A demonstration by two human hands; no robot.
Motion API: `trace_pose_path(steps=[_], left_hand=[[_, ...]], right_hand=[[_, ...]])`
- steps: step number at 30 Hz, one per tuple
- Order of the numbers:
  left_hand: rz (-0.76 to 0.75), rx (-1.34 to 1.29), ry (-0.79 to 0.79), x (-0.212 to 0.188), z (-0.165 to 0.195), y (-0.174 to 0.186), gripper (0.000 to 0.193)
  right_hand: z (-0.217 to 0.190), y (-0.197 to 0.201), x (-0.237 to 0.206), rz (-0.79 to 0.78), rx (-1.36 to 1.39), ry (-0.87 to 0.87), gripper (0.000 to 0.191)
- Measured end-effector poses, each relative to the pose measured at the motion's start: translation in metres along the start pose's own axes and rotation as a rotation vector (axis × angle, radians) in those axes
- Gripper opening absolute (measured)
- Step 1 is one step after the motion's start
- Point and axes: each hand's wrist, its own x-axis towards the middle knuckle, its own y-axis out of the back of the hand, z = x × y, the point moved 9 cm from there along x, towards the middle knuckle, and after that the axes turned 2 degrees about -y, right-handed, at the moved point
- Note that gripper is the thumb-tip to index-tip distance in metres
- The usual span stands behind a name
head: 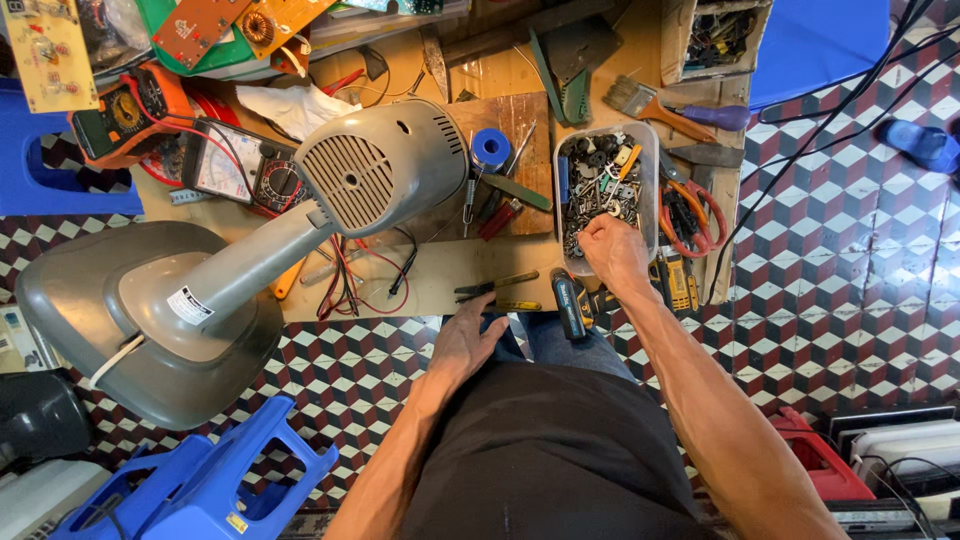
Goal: The person repairs a standing fan motor by stripping and twisting wires, using a lighter to heat-shrink insulation, and reassembling the motor housing. They then search a parts bin with a flashlight and cordless drill to locate a screw.
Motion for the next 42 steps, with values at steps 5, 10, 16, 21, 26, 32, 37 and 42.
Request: trace_pose_path(steps=[5, 10, 16, 21, 26, 32, 37, 42], left_hand=[[-0.009, -0.173, 0.067, 0.008, 0.029, 0.007, 0.055], [0.018, -0.58, -0.082, 0.033, 0.089, 0.011, 0.044], [-0.211, -0.992, -0.208, 0.051, 0.137, 0.004, 0.045], [-0.234, -1.064, -0.12, 0.051, 0.137, 0.005, 0.043], [-0.228, -1.112, -0.085, 0.051, 0.137, 0.005, 0.038], [-0.292, -1.429, -0.004, 0.048, 0.14, 0.0, 0.038], [-0.331, -1.649, 0.13, 0.044, 0.141, 0.0, 0.031], [-0.376, -1.75, 0.134, 0.042, 0.147, 0.002, 0.025]], right_hand=[[-0.015, 0.022, -0.037, -0.192, 0.452, -0.028, 0.021], [-0.041, 0.041, -0.074, -0.442, 0.923, -0.113, 0.023], [-0.072, 0.055, -0.098, -0.626, 1.148, -0.068, 0.026], [-0.078, 0.059, -0.098, -0.644, 1.163, -0.055, 0.024], [-0.079, 0.06, -0.096, -0.628, 1.14, -0.075, 0.026], [-0.096, 0.068, -0.095, -0.501, 1.107, -0.018, 0.031], [-0.12, 0.083, -0.096, -0.344, 0.95, 0.147, 0.026], [-0.132, 0.089, -0.102, -0.313, 0.819, 0.188, 0.025]])
